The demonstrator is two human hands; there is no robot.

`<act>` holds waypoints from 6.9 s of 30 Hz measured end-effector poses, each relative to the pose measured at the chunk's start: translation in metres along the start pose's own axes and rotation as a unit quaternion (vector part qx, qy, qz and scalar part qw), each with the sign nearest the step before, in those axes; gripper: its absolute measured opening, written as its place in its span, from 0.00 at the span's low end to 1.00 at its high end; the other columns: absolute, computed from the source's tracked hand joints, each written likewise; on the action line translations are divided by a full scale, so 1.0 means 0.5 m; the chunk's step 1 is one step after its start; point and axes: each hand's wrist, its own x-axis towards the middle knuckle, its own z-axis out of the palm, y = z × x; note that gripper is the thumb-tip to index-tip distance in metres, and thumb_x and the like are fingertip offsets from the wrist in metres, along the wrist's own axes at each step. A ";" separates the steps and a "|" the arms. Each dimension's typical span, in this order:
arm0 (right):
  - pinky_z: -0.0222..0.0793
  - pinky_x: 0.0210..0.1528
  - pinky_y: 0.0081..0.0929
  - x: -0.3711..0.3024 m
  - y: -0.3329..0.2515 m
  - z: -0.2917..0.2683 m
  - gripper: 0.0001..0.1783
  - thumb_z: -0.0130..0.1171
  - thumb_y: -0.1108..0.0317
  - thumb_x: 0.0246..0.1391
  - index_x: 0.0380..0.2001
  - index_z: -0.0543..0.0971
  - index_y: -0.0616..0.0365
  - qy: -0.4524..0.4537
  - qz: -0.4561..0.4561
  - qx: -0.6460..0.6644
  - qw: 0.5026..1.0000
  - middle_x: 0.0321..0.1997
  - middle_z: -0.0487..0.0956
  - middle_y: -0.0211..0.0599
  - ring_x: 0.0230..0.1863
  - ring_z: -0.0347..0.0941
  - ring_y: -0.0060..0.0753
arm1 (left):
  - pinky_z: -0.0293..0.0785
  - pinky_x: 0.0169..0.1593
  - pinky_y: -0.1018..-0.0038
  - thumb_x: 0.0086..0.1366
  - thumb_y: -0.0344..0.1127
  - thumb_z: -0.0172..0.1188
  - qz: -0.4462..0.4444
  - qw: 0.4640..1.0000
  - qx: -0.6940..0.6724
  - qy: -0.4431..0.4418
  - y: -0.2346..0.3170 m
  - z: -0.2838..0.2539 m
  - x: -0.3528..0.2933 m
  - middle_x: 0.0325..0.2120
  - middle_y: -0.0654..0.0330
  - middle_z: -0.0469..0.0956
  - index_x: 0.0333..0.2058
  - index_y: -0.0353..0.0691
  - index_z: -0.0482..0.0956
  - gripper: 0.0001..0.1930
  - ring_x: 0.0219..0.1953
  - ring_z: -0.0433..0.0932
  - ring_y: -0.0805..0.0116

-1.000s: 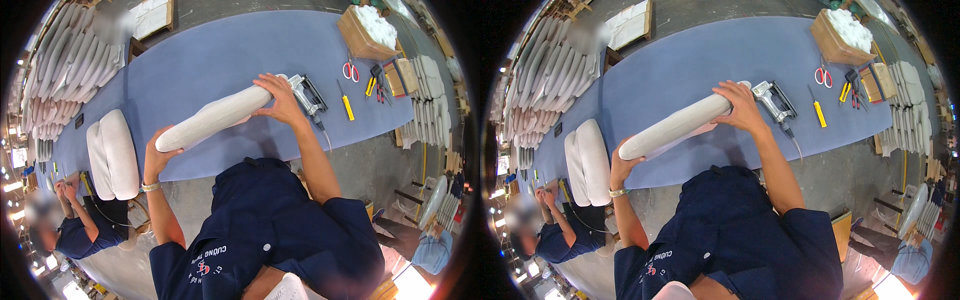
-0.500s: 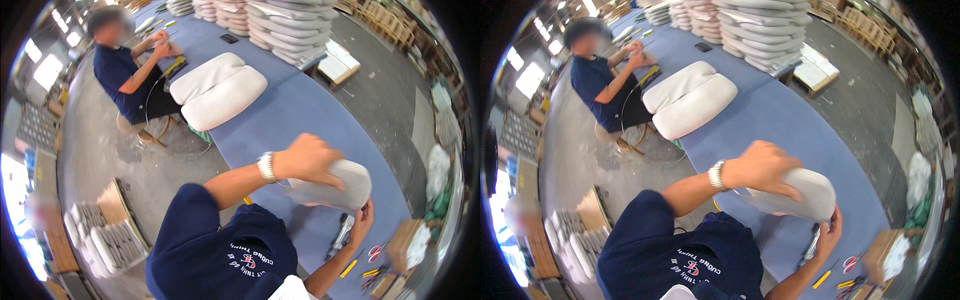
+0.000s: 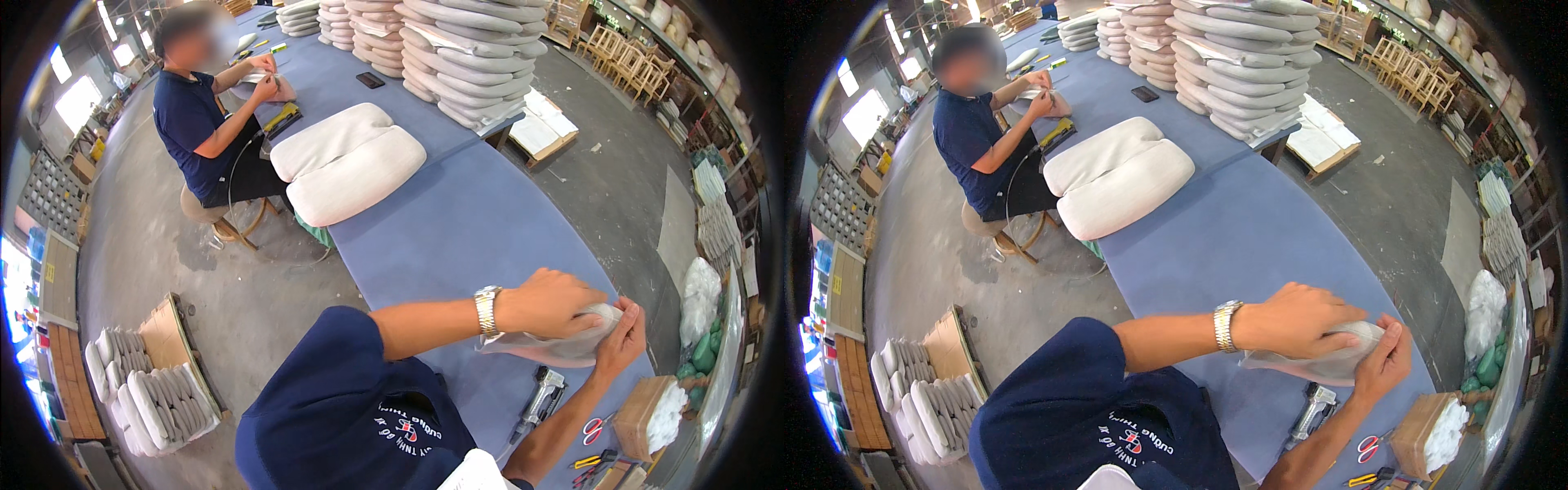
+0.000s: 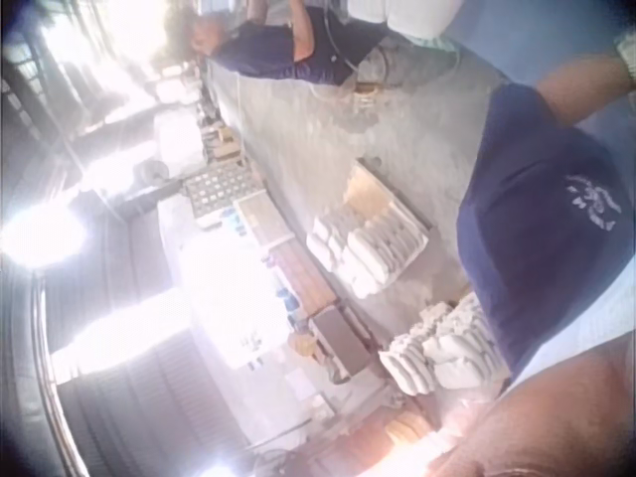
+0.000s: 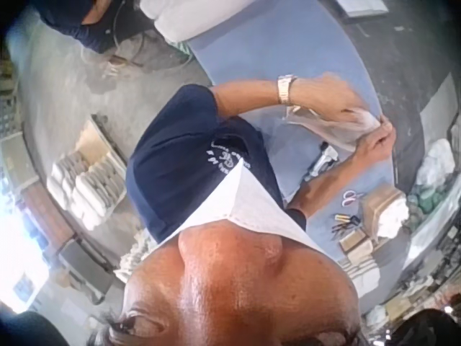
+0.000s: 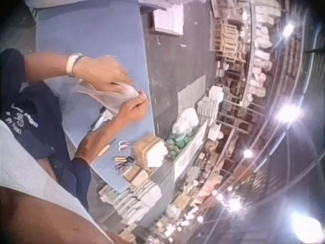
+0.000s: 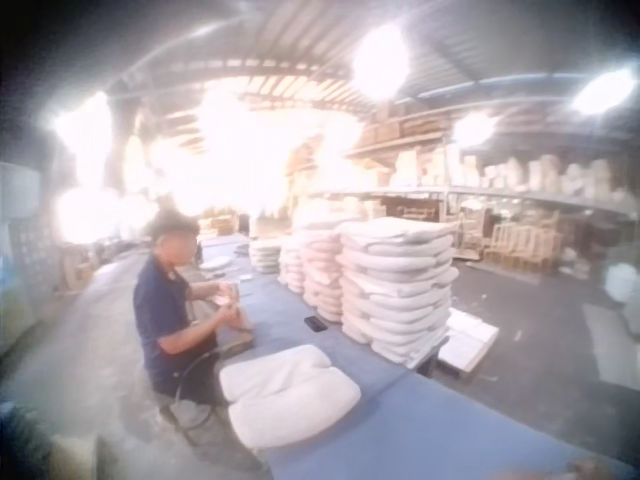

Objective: The person wraps a white fabric cover around a cushion, uses a staple gun to secure the fabric, and trims excess material with scissors. The person repeats this process on multiple cushions, adjusting and smoothing the fabric before stapling.

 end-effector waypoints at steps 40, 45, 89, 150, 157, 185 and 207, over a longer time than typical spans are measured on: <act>0.63 0.30 0.35 0.004 0.005 -0.073 0.36 0.73 0.27 0.32 0.24 0.79 0.50 -0.031 -0.231 -0.209 0.950 0.26 0.74 0.27 0.27 0.69 0.37 | 0.82 0.37 0.70 0.72 0.37 0.62 0.009 0.969 -0.198 0.144 0.004 0.123 -0.006 0.35 0.50 0.87 0.48 0.34 0.85 0.14 0.33 0.87 0.62; 0.61 0.29 0.35 -0.006 -0.009 -0.078 0.35 0.73 0.28 0.37 0.19 0.76 0.50 -0.032 -0.199 -0.227 0.953 0.22 0.72 0.27 0.26 0.66 0.35 | 0.76 0.27 0.67 0.73 0.36 0.58 -0.016 0.977 -0.159 0.142 0.021 0.125 -0.013 0.28 0.52 0.84 0.43 0.35 0.85 0.11 0.23 0.82 0.60; 0.67 0.27 0.28 0.104 -0.049 -0.106 0.28 0.54 0.45 0.70 0.29 0.86 0.60 -0.289 0.166 -0.099 0.938 0.15 0.76 0.34 0.21 0.74 0.24 | 0.78 0.32 0.56 0.74 0.42 0.56 -0.050 0.994 -0.092 -0.043 0.050 0.082 0.018 0.29 0.44 0.83 0.38 0.35 0.81 0.15 0.25 0.81 0.44; 0.75 0.56 0.47 -0.126 0.008 0.078 0.41 0.75 0.46 0.47 0.61 0.76 0.55 -0.202 0.090 0.151 0.964 0.55 0.83 0.52 0.55 0.80 0.58 | 0.66 0.24 0.64 0.80 0.48 0.46 0.062 0.970 0.205 0.115 -0.144 -0.062 0.037 0.18 0.58 0.74 0.24 0.40 0.77 0.26 0.19 0.72 0.57; 0.77 0.53 0.43 -0.029 -0.108 0.095 0.41 0.76 0.49 0.49 0.62 0.74 0.55 -0.171 -0.055 0.101 0.979 0.52 0.84 0.47 0.52 0.81 0.56 | 0.68 0.23 0.62 0.80 0.47 0.47 0.036 0.977 0.177 0.113 -0.110 -0.059 0.037 0.16 0.52 0.77 0.23 0.38 0.82 0.27 0.17 0.75 0.52; 0.69 0.60 0.34 -0.082 0.112 0.033 0.31 0.39 0.47 0.75 0.51 0.85 0.60 -0.037 0.119 0.291 0.948 0.53 0.84 0.41 0.53 0.77 0.34 | 0.43 0.77 0.52 0.66 0.50 0.67 0.060 0.972 -0.156 -0.164 0.071 0.108 -0.116 0.75 0.29 0.39 0.74 0.23 0.37 0.56 0.78 0.42 0.33; 0.63 0.69 0.35 -0.524 0.174 0.100 0.35 0.42 0.40 0.75 0.67 0.74 0.58 0.043 0.378 0.391 0.838 0.65 0.77 0.43 0.65 0.70 0.36 | 0.67 0.30 0.66 0.77 0.35 0.48 0.169 0.968 -0.176 -0.055 0.050 0.176 0.079 0.20 0.55 0.80 0.22 0.32 0.80 0.23 0.23 0.75 0.63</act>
